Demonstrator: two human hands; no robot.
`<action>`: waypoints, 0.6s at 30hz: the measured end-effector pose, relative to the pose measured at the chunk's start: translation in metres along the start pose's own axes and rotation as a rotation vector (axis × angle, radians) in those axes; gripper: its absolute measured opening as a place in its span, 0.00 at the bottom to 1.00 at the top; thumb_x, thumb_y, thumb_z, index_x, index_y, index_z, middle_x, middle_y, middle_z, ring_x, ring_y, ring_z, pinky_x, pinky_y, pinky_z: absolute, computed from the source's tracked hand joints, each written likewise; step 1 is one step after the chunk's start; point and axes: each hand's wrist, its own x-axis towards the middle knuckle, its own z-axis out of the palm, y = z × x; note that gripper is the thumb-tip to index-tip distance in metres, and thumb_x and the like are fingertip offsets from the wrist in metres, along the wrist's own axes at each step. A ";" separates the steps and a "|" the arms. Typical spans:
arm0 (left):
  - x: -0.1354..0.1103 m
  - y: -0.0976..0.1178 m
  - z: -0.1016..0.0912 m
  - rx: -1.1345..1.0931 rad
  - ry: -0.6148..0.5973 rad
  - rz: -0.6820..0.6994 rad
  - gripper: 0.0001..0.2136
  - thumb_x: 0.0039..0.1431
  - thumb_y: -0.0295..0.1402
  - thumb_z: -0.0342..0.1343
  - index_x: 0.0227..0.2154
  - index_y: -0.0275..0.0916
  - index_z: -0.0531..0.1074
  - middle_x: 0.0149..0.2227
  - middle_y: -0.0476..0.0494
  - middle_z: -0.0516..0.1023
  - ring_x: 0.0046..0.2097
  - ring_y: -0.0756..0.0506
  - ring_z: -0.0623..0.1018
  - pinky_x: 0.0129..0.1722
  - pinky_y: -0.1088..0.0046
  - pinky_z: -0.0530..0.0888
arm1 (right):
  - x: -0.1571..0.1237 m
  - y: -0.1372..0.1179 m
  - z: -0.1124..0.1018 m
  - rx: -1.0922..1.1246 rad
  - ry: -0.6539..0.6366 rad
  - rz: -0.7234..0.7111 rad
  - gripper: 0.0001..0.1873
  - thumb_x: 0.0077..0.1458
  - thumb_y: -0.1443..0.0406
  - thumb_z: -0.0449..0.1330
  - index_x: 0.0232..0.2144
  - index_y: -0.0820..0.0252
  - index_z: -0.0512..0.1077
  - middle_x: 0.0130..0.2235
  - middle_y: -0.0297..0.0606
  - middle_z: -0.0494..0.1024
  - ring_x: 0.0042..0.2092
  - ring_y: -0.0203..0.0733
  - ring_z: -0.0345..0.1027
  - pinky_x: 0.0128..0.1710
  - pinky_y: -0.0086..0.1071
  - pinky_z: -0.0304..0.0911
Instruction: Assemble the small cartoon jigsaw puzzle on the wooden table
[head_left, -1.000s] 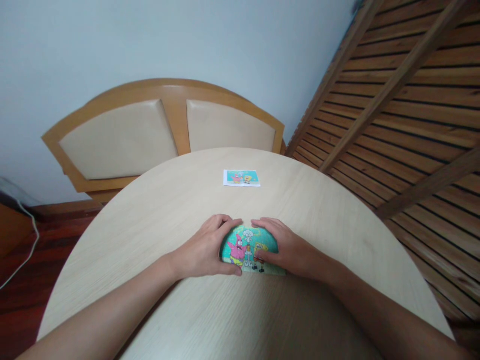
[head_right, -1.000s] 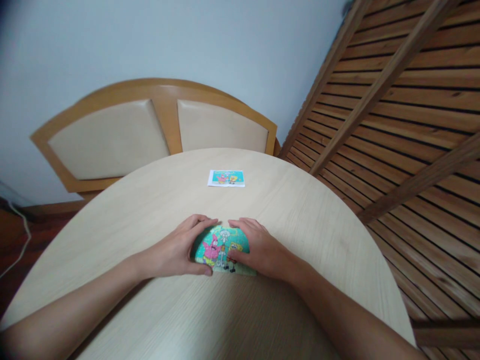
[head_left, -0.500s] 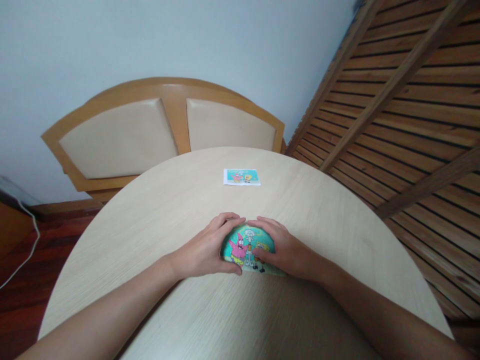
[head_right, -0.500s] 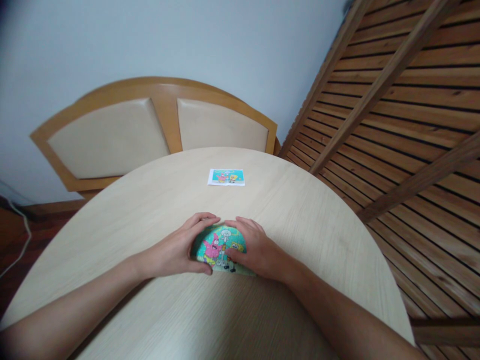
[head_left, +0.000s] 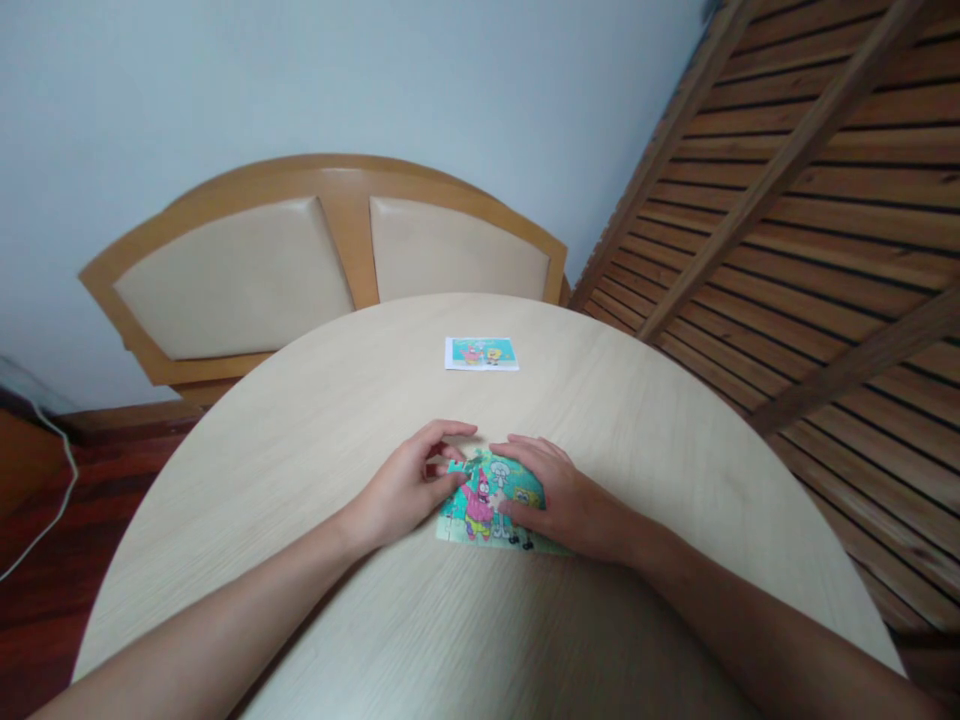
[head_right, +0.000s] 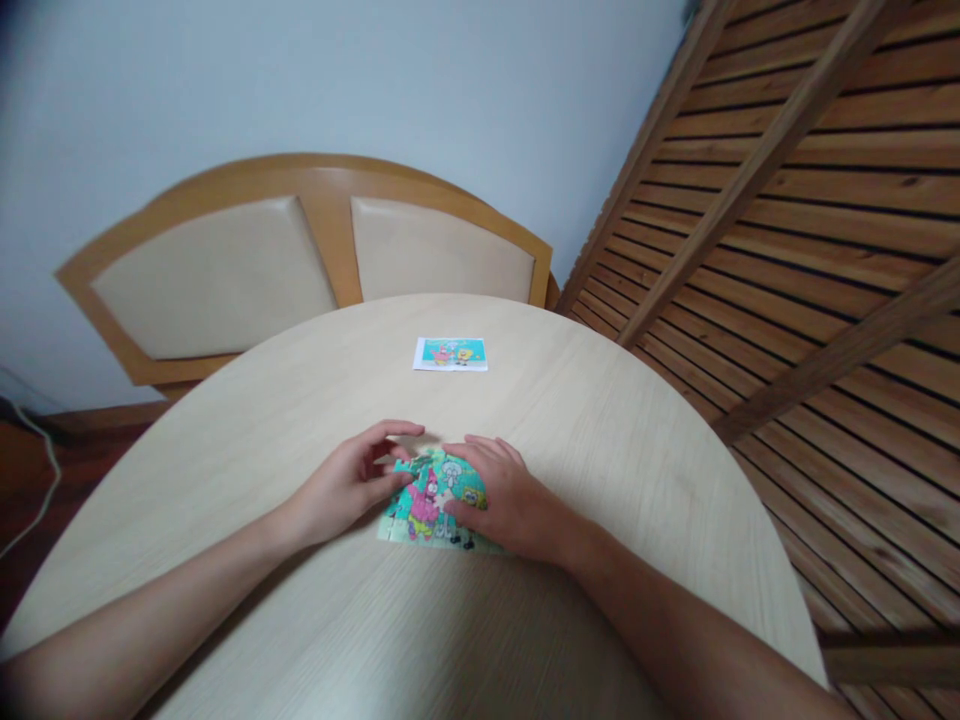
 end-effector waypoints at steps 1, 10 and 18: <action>0.000 0.001 0.000 -0.036 0.005 -0.013 0.21 0.57 0.29 0.59 0.54 0.37 0.69 0.45 0.41 0.73 0.42 0.46 0.74 0.40 0.69 0.74 | 0.000 0.000 0.000 0.003 0.003 -0.005 0.35 0.62 0.48 0.59 0.64 0.61 0.63 0.63 0.52 0.69 0.66 0.59 0.57 0.65 0.56 0.52; -0.003 0.005 0.006 -0.242 0.003 -0.019 0.21 0.55 0.29 0.64 0.52 0.37 0.71 0.37 0.47 0.72 0.32 0.52 0.73 0.31 0.76 0.72 | 0.006 -0.009 -0.001 0.184 0.089 0.004 0.30 0.56 0.55 0.68 0.58 0.59 0.69 0.54 0.45 0.76 0.54 0.50 0.70 0.58 0.44 0.62; 0.000 0.000 0.005 -0.165 0.020 -0.060 0.19 0.56 0.32 0.64 0.50 0.37 0.72 0.39 0.45 0.74 0.36 0.50 0.75 0.35 0.74 0.73 | 0.008 -0.011 -0.004 0.354 0.123 0.098 0.10 0.58 0.62 0.65 0.42 0.58 0.77 0.44 0.38 0.81 0.45 0.44 0.75 0.49 0.36 0.67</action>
